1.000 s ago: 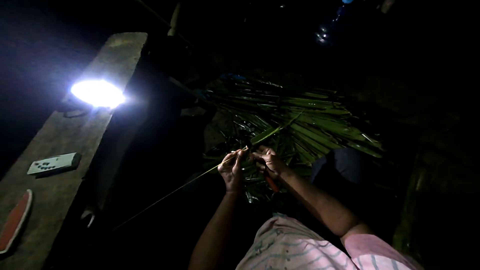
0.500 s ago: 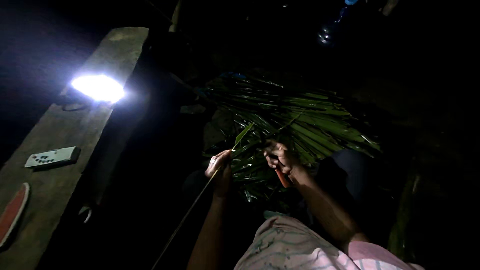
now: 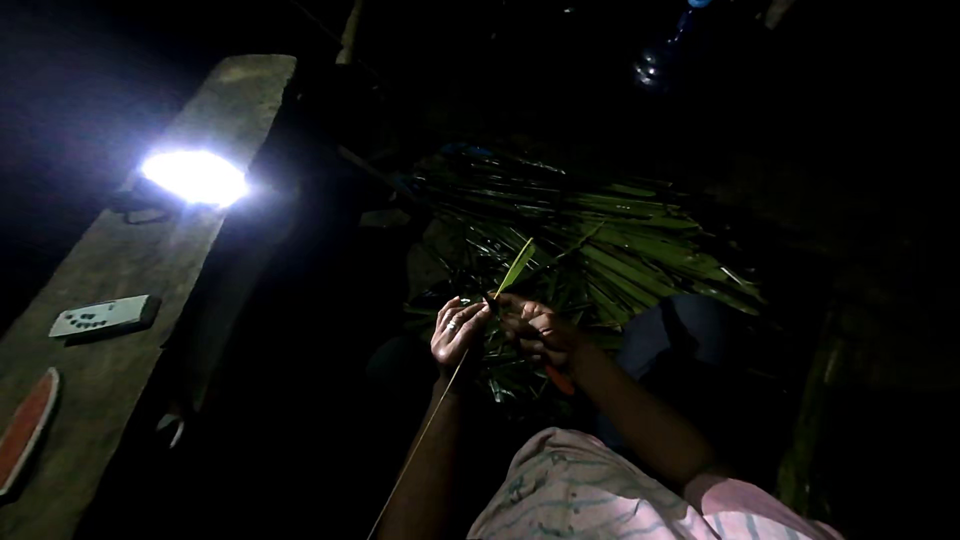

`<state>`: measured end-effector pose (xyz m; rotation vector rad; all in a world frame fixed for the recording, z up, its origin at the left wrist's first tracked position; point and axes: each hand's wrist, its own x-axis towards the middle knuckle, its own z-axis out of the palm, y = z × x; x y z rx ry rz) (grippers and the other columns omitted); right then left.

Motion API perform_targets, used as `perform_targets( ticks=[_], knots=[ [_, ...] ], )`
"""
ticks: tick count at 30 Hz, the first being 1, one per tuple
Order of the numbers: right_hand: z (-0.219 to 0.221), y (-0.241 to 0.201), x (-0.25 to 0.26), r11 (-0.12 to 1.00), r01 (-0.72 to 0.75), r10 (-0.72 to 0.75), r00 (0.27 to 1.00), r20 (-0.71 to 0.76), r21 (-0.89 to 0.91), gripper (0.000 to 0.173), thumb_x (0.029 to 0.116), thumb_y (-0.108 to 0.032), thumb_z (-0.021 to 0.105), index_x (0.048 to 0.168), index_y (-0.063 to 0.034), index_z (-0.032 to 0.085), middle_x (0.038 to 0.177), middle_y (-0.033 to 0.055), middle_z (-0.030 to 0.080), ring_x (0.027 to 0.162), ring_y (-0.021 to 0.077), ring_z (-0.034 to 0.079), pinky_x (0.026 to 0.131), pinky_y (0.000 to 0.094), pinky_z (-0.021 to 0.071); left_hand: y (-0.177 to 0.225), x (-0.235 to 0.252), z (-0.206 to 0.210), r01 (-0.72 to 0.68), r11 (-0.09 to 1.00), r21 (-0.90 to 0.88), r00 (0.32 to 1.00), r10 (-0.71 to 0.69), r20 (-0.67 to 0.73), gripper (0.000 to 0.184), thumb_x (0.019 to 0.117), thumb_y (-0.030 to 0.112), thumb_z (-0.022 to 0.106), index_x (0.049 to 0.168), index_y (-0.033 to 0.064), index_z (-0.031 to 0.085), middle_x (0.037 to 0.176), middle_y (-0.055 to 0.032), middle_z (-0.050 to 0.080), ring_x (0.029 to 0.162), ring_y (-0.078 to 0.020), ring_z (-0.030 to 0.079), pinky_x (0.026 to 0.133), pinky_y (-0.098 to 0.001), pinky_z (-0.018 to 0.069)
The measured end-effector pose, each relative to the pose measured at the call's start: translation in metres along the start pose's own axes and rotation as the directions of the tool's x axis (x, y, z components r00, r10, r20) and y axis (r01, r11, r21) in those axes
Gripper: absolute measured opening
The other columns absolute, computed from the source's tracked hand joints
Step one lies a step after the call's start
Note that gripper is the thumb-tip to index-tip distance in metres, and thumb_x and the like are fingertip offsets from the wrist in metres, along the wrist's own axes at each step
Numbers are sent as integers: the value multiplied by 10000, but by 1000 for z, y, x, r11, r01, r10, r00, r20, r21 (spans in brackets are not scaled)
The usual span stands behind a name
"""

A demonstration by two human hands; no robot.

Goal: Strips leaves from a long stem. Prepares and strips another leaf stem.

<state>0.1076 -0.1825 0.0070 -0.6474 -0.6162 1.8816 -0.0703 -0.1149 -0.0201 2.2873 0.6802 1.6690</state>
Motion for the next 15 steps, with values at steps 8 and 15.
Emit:
perform_targets(
  ticks=[8, 15],
  knots=[
    [-39, 0, 12, 970, 54, -14, 986, -169, 235, 201, 1070, -104, 411, 1209, -79, 553, 785, -5, 592, 451, -3, 425, 407, 127, 390, 4, 0, -4, 15, 1000, 7, 998, -16, 65, 96, 963, 66, 686, 963, 71, 782, 953, -83, 777, 928, -193, 739, 1043, -433, 523],
    [-120, 35, 30, 968, 89, 77, 782, -619, 233, 235, 1093, -84, 350, 1283, -49, 485, 801, -3, 548, 445, 8, 389, 394, 143, 365, 2, 2, -12, 34, 999, -3, 999, -34, 35, 99, 966, 58, 668, 959, 49, 766, 940, -89, 776, 923, -200, 746, 1029, -440, 543]
  ],
)
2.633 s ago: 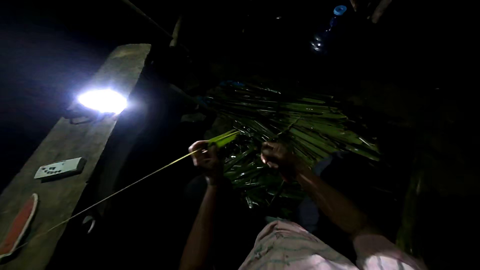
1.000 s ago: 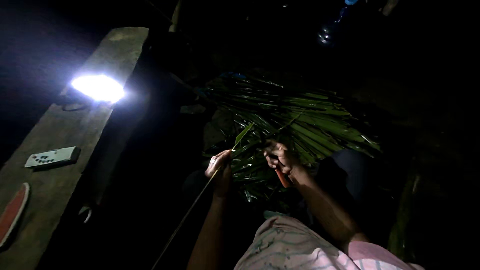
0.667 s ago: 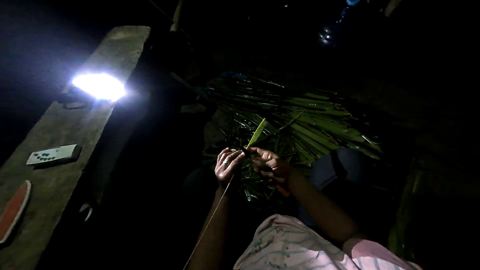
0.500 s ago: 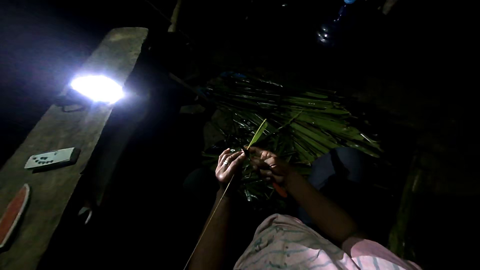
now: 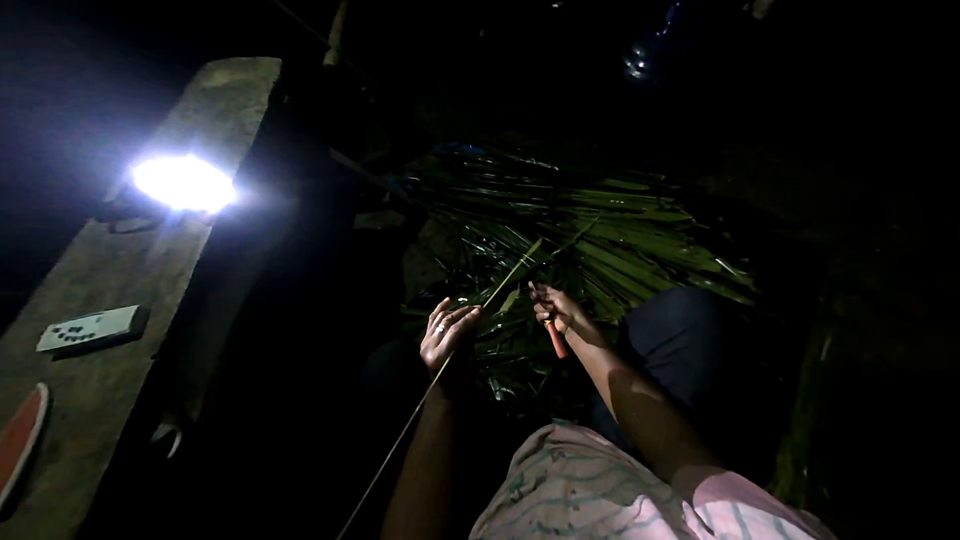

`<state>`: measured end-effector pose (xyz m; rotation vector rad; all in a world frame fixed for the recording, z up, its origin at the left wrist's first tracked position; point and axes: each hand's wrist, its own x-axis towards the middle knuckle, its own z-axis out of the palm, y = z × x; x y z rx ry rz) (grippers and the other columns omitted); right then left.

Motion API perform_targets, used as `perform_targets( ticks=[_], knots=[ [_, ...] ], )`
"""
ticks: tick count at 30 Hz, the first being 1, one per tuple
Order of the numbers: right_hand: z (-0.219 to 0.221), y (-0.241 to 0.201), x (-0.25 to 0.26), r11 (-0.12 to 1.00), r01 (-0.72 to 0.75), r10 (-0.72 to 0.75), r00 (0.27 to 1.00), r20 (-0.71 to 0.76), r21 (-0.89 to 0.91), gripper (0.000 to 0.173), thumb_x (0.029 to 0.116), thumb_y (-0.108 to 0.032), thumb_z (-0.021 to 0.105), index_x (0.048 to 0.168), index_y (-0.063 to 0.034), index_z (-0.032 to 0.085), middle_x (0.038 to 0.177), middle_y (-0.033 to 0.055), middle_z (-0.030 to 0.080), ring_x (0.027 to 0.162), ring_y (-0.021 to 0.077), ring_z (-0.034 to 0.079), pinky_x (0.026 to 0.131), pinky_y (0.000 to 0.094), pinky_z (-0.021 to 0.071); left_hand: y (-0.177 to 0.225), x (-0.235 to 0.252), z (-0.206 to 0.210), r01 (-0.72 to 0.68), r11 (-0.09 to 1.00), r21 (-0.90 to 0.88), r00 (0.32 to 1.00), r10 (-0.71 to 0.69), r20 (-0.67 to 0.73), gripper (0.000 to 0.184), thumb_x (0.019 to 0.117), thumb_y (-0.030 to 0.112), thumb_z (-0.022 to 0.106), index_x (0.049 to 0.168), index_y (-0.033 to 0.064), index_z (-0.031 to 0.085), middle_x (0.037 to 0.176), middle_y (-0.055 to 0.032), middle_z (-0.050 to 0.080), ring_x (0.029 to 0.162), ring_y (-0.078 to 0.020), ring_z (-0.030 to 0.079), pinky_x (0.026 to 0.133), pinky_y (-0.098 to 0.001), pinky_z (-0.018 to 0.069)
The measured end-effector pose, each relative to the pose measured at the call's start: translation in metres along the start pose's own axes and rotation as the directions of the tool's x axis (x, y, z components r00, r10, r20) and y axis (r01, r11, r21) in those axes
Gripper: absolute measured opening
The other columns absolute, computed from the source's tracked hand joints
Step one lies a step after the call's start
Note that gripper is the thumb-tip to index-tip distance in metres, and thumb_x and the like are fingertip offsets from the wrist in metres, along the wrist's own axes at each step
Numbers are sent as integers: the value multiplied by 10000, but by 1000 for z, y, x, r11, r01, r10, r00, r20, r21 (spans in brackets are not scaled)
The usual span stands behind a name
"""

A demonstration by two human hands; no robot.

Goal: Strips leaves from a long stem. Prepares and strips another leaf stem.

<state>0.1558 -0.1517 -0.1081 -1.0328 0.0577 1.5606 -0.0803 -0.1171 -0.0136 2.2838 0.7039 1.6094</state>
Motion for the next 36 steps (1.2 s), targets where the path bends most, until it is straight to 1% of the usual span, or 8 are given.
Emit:
perform_targets(
  ticks=[5, 8, 12, 19, 23, 29, 32, 36],
  knots=[
    [5, 21, 1, 967, 135, -211, 899, -383, -215, 297, 1059, -135, 549, 1338, -70, 469, 815, 56, 559, 443, 58, 391, 384, 190, 349, -9, 1, -7, 127, 990, 68, 992, -127, -4, 152, 964, 118, 664, 930, 14, 770, 933, -101, 775, 935, -187, 741, 1005, -392, 541],
    [29, 14, -27, 677, 482, -582, 813, -3, -556, 592, 937, -94, 705, 1439, 38, 421, 911, 118, 641, 600, 83, 538, 537, 243, 468, -9, -1, -6, 218, 968, 127, 971, -228, 70, 171, 956, 140, 676, 947, -1, 773, 933, -107, 767, 920, -184, 727, 955, -373, 547],
    [49, 4, -53, -61, 805, -489, 491, 721, -590, 326, 937, -207, 709, 1135, 51, 727, 977, 150, 757, 871, 176, 726, 849, 328, 587, -5, 2, 2, 280, 954, -111, 956, -266, 123, 147, 968, 119, 664, 949, -2, 746, 927, -68, 756, 928, -127, 708, 948, -333, 558],
    [29, -63, -103, -382, 732, -730, 135, 670, -564, 144, 941, -105, 689, 967, 30, 735, 917, 109, 746, 811, 115, 721, 769, 251, 603, 5, 7, 9, 295, 873, -387, 949, -221, 224, 273, 972, 69, 645, 1202, -78, 656, 1110, -110, 727, 1028, -153, 708, 948, -339, 592],
    [-61, -157, -179, -205, 517, -953, 87, 289, -831, 284, 1005, -217, 654, 1077, 57, 680, 933, 94, 713, 767, 55, 668, 722, 256, 589, 11, 5, 7, 326, 901, -285, 933, -259, 250, 250, 971, 70, 649, 1154, -98, 680, 1092, -144, 738, 1020, -152, 720, 955, -317, 591],
    [-254, -161, -255, 491, 132, -869, 137, -475, -861, 428, 1022, -273, 613, 1319, 30, 558, 950, 108, 582, 677, 104, 515, 618, 292, 489, 16, 10, 11, 367, 871, -327, 914, -271, 303, 195, 976, 57, 635, 1081, -93, 699, 1035, -119, 745, 973, -119, 720, 923, -285, 593],
    [-315, -104, -267, 626, -100, -765, 112, -634, -773, 433, 1019, -123, 611, 1342, 155, 533, 1311, 361, 574, 1189, 417, 588, 1059, 497, 451, 17, 17, 17, 356, 875, -329, 905, -235, 353, 187, 972, 56, 631, 1068, -85, 707, 1009, -105, 747, 946, -95, 718, 906, -264, 593],
    [-339, -56, -253, 713, -137, -688, 49, -724, -688, 479, 1025, -141, 613, 1391, 148, 503, 1415, 378, 500, 1348, 471, 481, 1151, 519, 363, 13, 35, 22, 295, 897, -328, 905, -153, 398, 196, 987, 97, 635, 1064, -63, 718, 993, -98, 745, 928, -93, 708, 887, -267, 588]
  ],
)
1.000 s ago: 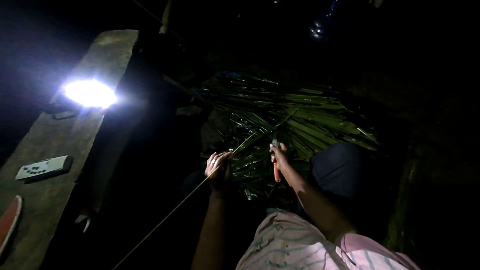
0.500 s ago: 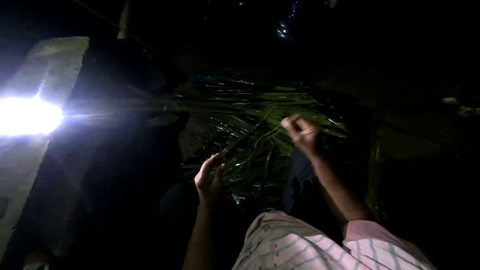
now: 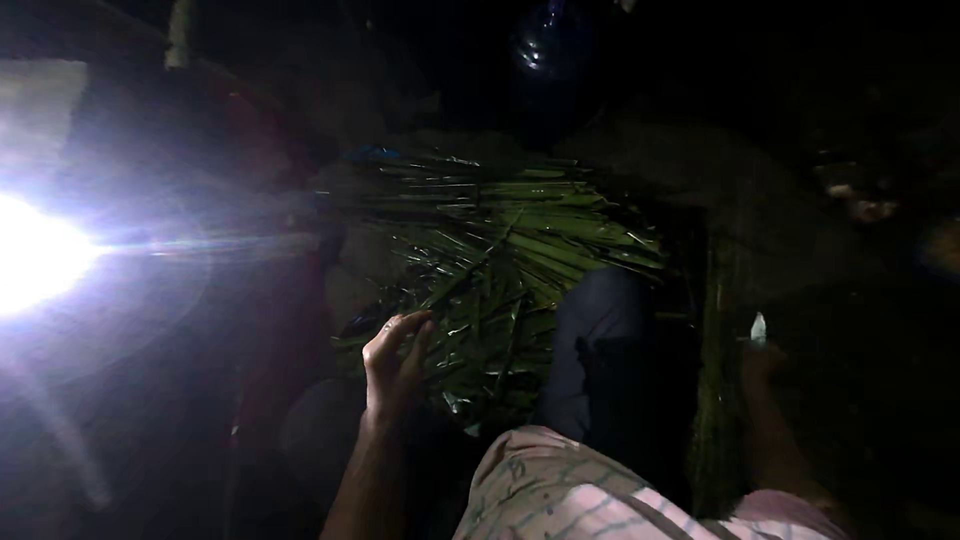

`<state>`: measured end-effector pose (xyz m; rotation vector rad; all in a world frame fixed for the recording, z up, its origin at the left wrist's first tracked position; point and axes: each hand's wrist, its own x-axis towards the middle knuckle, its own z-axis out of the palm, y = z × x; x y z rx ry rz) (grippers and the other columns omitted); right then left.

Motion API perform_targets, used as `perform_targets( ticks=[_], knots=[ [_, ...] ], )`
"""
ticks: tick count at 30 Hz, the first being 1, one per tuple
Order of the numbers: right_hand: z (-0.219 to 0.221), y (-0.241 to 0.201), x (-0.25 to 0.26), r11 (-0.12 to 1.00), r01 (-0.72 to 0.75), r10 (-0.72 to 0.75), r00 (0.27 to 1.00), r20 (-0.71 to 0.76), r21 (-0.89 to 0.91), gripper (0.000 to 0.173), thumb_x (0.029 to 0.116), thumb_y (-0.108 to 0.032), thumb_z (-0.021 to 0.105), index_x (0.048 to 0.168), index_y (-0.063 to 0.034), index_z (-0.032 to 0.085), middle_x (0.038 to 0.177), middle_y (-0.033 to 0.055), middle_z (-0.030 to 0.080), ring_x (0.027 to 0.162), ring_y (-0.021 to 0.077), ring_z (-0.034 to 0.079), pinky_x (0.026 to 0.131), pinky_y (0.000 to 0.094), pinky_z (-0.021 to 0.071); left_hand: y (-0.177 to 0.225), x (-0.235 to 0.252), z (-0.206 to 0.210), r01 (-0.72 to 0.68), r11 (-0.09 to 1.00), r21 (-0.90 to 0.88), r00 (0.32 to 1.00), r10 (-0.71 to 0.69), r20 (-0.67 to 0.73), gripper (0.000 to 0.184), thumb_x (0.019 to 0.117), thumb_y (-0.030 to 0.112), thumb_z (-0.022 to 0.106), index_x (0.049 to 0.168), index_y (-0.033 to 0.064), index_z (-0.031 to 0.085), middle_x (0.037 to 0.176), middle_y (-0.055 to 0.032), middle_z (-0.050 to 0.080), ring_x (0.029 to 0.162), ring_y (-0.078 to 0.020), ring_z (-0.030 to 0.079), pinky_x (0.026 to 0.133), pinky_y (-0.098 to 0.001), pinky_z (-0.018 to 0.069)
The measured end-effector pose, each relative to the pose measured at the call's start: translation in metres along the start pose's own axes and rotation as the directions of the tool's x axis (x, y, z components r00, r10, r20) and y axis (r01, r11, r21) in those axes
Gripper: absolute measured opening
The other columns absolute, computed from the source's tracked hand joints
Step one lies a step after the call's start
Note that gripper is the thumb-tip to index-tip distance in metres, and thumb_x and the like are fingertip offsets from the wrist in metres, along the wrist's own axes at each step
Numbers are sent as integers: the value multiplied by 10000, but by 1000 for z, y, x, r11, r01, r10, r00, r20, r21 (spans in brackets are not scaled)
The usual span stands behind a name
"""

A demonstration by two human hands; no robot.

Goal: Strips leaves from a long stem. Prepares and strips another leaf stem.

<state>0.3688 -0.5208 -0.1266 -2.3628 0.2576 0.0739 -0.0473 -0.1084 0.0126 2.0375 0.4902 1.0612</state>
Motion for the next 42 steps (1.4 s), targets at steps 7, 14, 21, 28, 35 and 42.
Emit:
perform_targets(
  ticks=[7, 14, 21, 28, 35, 42],
  knots=[
    [37, -158, -24, 821, 532, -565, 807, 171, 206, 338, 998, -154, 649, 1175, 134, 643, 1046, 304, 675, 874, 335, 667, 841, 482, 552, -13, 43, -1, -16, 999, 49, 996, 11, 90, 183, 953, 87, 655, 1056, -51, 718, 981, -94, 736, 901, -94, 704, 861, -288, 594],
    [84, -333, -181, 505, 532, -830, 81, 553, 680, 91, 906, -82, 717, 912, 8, 726, 801, 42, 692, 593, 48, 595, 541, 219, 523, -50, 43, 36, 118, 989, -93, 983, -103, 155, 584, 874, 220, 802, 1388, 26, 604, 1378, -130, 619, 1274, -201, 588, 1083, -399, 500],
    [183, -376, -232, 554, 267, -710, -343, 615, 789, 572, 811, 2, 790, 1335, 90, 576, 1090, 123, 705, 801, 16, 639, 760, 187, 555, -42, 52, 36, 436, 857, -275, 900, -416, 128, 269, 975, 21, 625, 1237, -38, 632, 999, -71, 727, 852, -113, 708, 796, -316, 616],
    [373, -333, -212, 599, 784, -358, 84, 930, 160, 416, 866, -138, 785, 1210, 53, 651, 1163, 290, 660, 1088, 442, 646, 945, 639, 498, -40, 65, 31, 384, 614, 690, 566, -747, 350, 350, 1033, 319, 566, 1295, 125, 692, 1275, -120, 696, 1278, -325, 589, 1138, -559, 368],
    [390, -280, -227, 411, 893, -72, 233, 970, -184, 519, 982, -111, 620, 1461, 46, 495, 1523, 277, 456, 1434, 457, 401, 1165, 630, 324, -57, 63, 31, 305, 556, 773, 387, -814, 433, 469, 1032, 395, 574, 1409, 119, 609, 1429, -156, 591, 1394, -356, 477, 1191, -589, 266],
    [342, -207, -219, 431, 868, 30, 258, 966, -245, 468, 1047, -129, 537, 1475, 49, 474, 1518, 283, 461, 1422, 455, 424, 1163, 590, 337, -56, 67, 40, 237, 586, 775, 325, -799, 505, 532, 1019, 442, 584, 1402, 71, 593, 1450, -198, 561, 1409, -406, 450, 1176, -674, 218]
  ],
)
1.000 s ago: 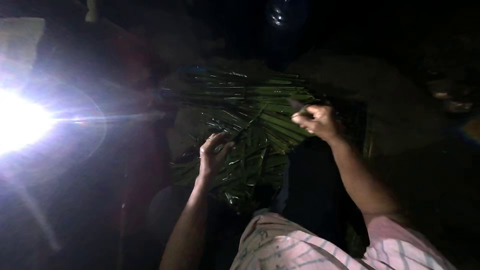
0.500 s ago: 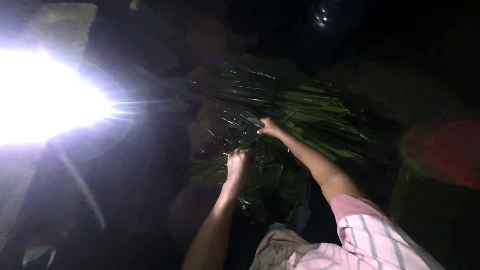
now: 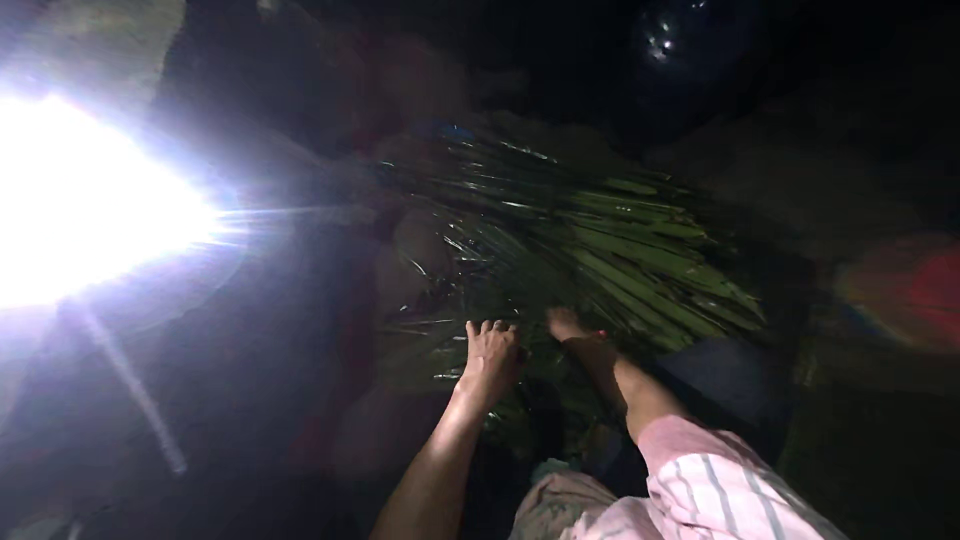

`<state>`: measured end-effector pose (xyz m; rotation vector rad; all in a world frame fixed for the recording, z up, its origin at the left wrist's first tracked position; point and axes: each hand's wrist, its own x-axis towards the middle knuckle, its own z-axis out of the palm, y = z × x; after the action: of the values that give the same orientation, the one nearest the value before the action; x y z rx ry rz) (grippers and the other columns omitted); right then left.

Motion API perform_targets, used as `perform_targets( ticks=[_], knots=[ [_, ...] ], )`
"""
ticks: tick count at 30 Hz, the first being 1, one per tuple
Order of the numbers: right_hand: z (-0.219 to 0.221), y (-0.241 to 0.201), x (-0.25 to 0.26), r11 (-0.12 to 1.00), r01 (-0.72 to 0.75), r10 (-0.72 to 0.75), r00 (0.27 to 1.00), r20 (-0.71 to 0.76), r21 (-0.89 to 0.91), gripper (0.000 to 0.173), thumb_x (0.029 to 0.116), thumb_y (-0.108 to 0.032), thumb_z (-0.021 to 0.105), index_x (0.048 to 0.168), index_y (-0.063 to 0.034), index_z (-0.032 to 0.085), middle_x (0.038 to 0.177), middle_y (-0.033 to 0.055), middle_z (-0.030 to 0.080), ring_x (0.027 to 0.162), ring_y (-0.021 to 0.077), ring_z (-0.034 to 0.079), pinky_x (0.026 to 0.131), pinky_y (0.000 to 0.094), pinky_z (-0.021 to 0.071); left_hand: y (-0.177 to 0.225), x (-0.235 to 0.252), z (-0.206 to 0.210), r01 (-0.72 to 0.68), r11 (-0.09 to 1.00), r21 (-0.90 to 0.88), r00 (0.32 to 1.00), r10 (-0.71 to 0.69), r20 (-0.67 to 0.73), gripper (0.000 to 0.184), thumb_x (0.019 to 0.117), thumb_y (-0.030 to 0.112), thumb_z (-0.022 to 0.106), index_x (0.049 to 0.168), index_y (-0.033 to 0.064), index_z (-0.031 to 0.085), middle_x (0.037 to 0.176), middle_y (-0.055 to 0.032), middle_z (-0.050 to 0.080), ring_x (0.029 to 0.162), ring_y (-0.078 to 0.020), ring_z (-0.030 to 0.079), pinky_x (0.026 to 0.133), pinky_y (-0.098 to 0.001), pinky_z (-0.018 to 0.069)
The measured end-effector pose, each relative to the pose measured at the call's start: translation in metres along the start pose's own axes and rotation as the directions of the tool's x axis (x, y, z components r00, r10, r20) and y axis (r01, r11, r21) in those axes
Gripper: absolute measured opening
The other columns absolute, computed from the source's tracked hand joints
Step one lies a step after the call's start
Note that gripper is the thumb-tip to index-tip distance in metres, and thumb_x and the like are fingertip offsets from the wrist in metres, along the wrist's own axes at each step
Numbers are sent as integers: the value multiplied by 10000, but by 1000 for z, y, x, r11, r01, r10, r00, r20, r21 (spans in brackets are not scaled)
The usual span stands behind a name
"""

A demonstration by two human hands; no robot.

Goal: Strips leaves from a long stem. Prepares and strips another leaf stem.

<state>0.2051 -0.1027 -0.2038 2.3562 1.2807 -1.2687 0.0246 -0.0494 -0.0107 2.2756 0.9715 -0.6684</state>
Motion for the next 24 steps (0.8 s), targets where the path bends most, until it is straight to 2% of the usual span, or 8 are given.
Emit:
perform_targets(
  ticks=[3, 6, 8, 10, 12, 16, 20, 24],
  knots=[
    [52, 6, -6, 963, -57, 53, 998, 20, 264, 588, 1020, -182, 600, 1507, 82, 401, 1519, 310, 442, 1420, 447, 428, 1175, 554, 344, 7, -1, -1, 5, 999, 35, 998, -7, 58, 539, 1014, 401, 599, 1444, 78, 555, 1492, -201, 524, 1435, -422, 415, 1177, -703, 179],
    [57, -1, -20, 953, -96, 47, 984, 171, 289, 590, 1008, -220, 642, 1470, 90, 447, 1496, 298, 474, 1397, 420, 465, 1161, 548, 368, 12, -4, -4, 24, 998, 66, 994, -31, 105, 533, 1020, 364, 595, 1463, 74, 535, 1502, -205, 513, 1449, -429, 394, 1178, -713, 149],
    [56, 3, -20, 948, -124, 39, 959, 280, 292, 506, 994, -216, 658, 1402, 53, 525, 1326, 248, 600, 1180, 331, 612, 1015, 495, 486, 9, -7, 1, 23, 996, 89, 993, -33, 110, 540, 1026, 401, 576, 1455, 75, 541, 1481, -207, 531, 1436, -424, 411, 1172, -714, 164],
    [41, 13, -30, 919, -123, -12, 940, 340, 375, 322, 992, -244, 646, 1225, -24, 616, 975, 90, 645, 774, 148, 603, 703, 331, 514, 5, -9, 5, 28, 994, 104, 992, -41, 119, 557, 1027, 438, 568, 1450, 77, 547, 1472, -207, 541, 1428, -432, 422, 1166, -729, 166],
    [17, 19, -29, 925, -100, -41, 932, 360, 365, 253, 986, -224, 653, 1160, -40, 649, 891, 50, 671, 686, 108, 586, 634, 297, 494, 2, -10, 7, 45, 992, 118, 989, -61, 138, 553, 1026, 449, 559, 1443, 86, 555, 1465, -202, 549, 1422, -434, 429, 1161, -735, 172],
    [-39, 7, 3, 980, -18, -11, 989, 146, 198, 424, 934, -77, 672, 1307, 97, 569, 1298, 300, 597, 1184, 410, 607, 1006, 571, 478, 2, -12, 5, 64, 991, 121, 982, -83, 167, 537, 1045, 434, 539, 1444, 75, 554, 1461, -205, 552, 1415, -429, 437, 1155, -730, 184],
    [-57, 3, 27, 989, 35, -10, 985, -174, 144, 339, 941, -90, 645, 1262, 18, 660, 1311, 262, 634, 1261, 423, 586, 1057, 599, 450, 4, -12, 1, 48, 992, 114, 982, -68, 176, 550, 1042, 410, 552, 1477, 76, 521, 1492, -214, 519, 1421, -442, 424, 1158, -732, 172],
    [-36, -5, 33, 999, -33, 33, 992, -125, -4, 394, 1067, -117, 470, 1406, 72, 539, 1466, 264, 528, 1383, 409, 492, 1136, 547, 383, 6, -10, 0, 29, 996, 79, 984, -43, 173, 548, 1044, 407, 557, 1464, 56, 532, 1487, -225, 522, 1428, -448, 418, 1159, -745, 159]
  ],
)
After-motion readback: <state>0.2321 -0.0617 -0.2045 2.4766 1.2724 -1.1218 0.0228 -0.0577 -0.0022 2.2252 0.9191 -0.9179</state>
